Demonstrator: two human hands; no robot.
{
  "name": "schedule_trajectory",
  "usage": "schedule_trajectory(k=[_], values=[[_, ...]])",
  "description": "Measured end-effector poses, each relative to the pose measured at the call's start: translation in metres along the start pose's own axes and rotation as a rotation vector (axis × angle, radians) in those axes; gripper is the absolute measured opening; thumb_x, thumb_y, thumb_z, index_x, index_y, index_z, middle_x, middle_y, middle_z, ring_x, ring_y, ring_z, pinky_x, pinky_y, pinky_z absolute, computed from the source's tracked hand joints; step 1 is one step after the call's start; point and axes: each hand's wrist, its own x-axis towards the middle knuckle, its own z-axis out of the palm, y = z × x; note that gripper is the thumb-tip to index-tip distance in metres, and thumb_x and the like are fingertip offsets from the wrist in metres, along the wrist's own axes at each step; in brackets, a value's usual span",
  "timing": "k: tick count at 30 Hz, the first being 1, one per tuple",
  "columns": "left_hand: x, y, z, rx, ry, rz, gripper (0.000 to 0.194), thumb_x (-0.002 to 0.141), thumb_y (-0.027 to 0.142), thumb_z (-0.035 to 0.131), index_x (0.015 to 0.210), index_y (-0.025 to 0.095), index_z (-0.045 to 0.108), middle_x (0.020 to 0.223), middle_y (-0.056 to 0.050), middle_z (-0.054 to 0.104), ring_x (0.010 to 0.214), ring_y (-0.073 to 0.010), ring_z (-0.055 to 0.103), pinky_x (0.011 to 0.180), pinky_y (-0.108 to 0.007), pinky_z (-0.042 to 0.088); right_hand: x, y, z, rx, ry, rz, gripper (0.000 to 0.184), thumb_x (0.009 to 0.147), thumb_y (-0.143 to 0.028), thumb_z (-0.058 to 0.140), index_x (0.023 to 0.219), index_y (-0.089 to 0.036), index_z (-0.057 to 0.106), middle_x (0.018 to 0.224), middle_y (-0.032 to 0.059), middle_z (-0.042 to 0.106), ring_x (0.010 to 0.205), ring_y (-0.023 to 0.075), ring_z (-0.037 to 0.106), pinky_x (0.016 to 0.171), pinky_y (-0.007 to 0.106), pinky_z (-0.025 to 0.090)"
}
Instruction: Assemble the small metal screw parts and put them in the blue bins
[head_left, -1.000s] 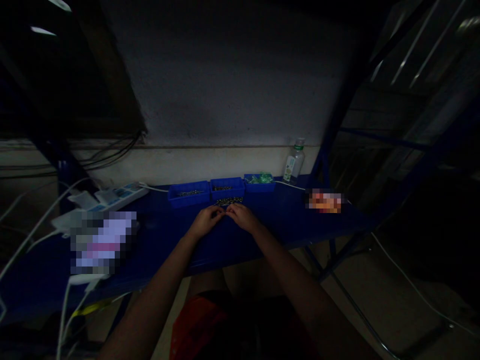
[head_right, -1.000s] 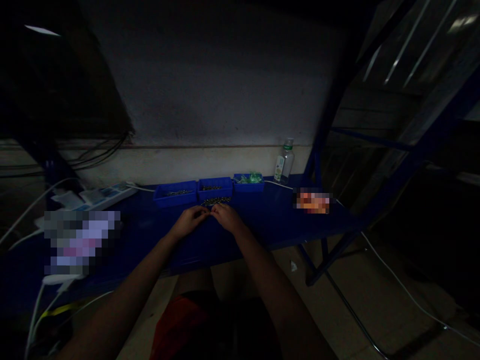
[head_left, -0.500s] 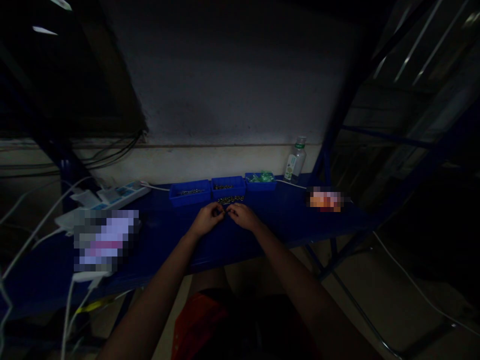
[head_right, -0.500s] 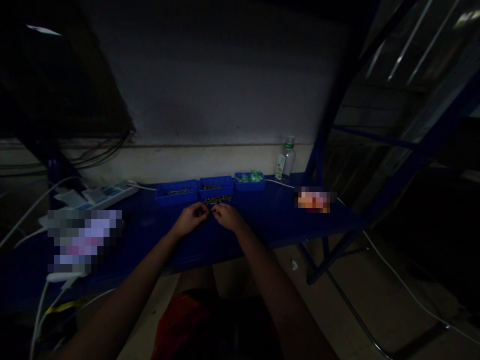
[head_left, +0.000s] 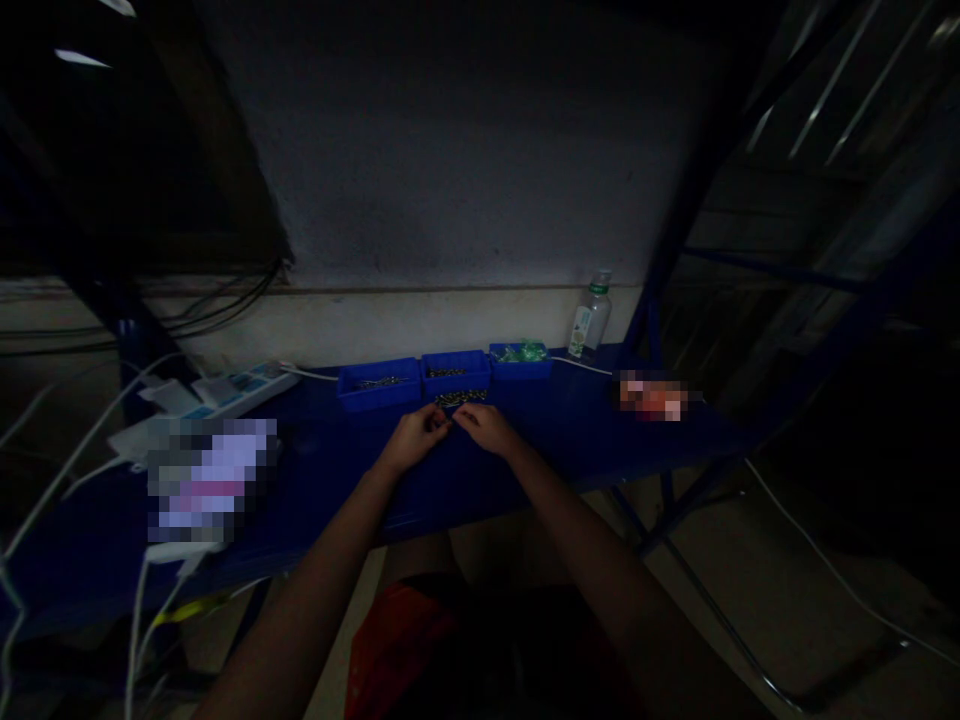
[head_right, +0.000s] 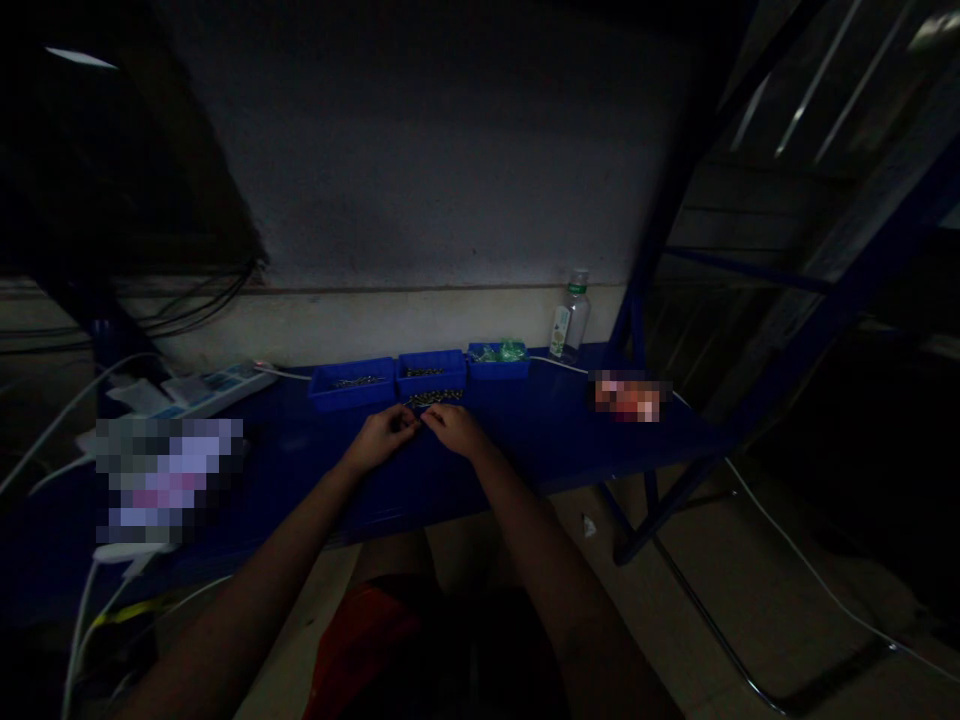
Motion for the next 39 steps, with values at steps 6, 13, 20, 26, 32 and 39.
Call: schedule_trajectory(k=[6,13,20,26,32,39], values=[[-0.001,0.004,-0.001,-0.033,-0.034,0.014,0.035,0.077,0.048,0.048,0.083,0.016,0.06,0.074,-0.001,0.064,0.066,-0.014,0.056,0.062,-0.022,0.042,-0.001,0.0,-0.001,0.031,-0.052,0.029,0.021,0.085,-0.031,0.046,0.087,-0.019,0.064,0.082,-0.0006,0.065,0.073,0.0095,0.057,0.066,0.018,0.038],[0.0,0.002,0.0,-0.05,-0.048,0.03,0.031,0.077,0.045,0.051,0.085,0.017,0.063,0.081,-0.002,0.066,0.072,-0.0152,0.059,0.067,-0.022,0.043,0.0,0.006,0.002,0.098,-0.053,0.034,0.021,0.083,-0.031,0.048,0.084,-0.017,0.063,0.077,-0.0008,0.065,0.068,0.0091,0.057,0.064,0.017,0.039],[0.002,-0.002,0.0,-0.034,-0.058,0.05,0.028,0.081,0.037,0.045,0.091,0.019,0.064,0.089,-0.002,0.067,0.079,-0.0166,0.061,0.074,-0.024,0.043,0.002,0.009,0.003,0.127,-0.007,0.085,0.021,0.083,-0.032,0.048,0.088,-0.017,0.062,0.078,0.0005,0.065,0.069,0.0095,0.058,0.066,0.019,0.041],[0.003,-0.005,0.001,0.006,-0.043,0.047,0.029,0.082,0.036,0.044,0.092,0.018,0.065,0.089,-0.002,0.068,0.08,-0.0172,0.061,0.075,-0.025,0.044,0.001,0.008,0.003,0.092,-0.007,0.08,0.022,0.084,-0.033,0.047,0.088,-0.017,0.062,0.079,0.0007,0.065,0.07,0.0095,0.058,0.065,0.018,0.041],[0.003,-0.006,0.002,0.029,-0.017,0.075,0.03,0.083,0.036,0.042,0.089,0.018,0.065,0.091,-0.004,0.067,0.084,-0.0183,0.061,0.077,-0.026,0.043,0.001,0.01,0.005,0.086,-0.026,0.057,0.023,0.083,-0.035,0.049,0.09,-0.018,0.062,0.079,0.0007,0.066,0.07,0.01,0.059,0.064,0.018,0.041],[0.004,-0.008,0.004,0.028,-0.013,0.093,0.026,0.084,0.034,0.043,0.087,0.018,0.064,0.09,-0.004,0.066,0.083,-0.0179,0.06,0.077,-0.026,0.043,0.002,0.016,0.008,0.084,-0.029,0.032,0.019,0.081,-0.033,0.051,0.088,-0.019,0.062,0.078,-0.0001,0.065,0.068,0.0103,0.058,0.064,0.019,0.04]])
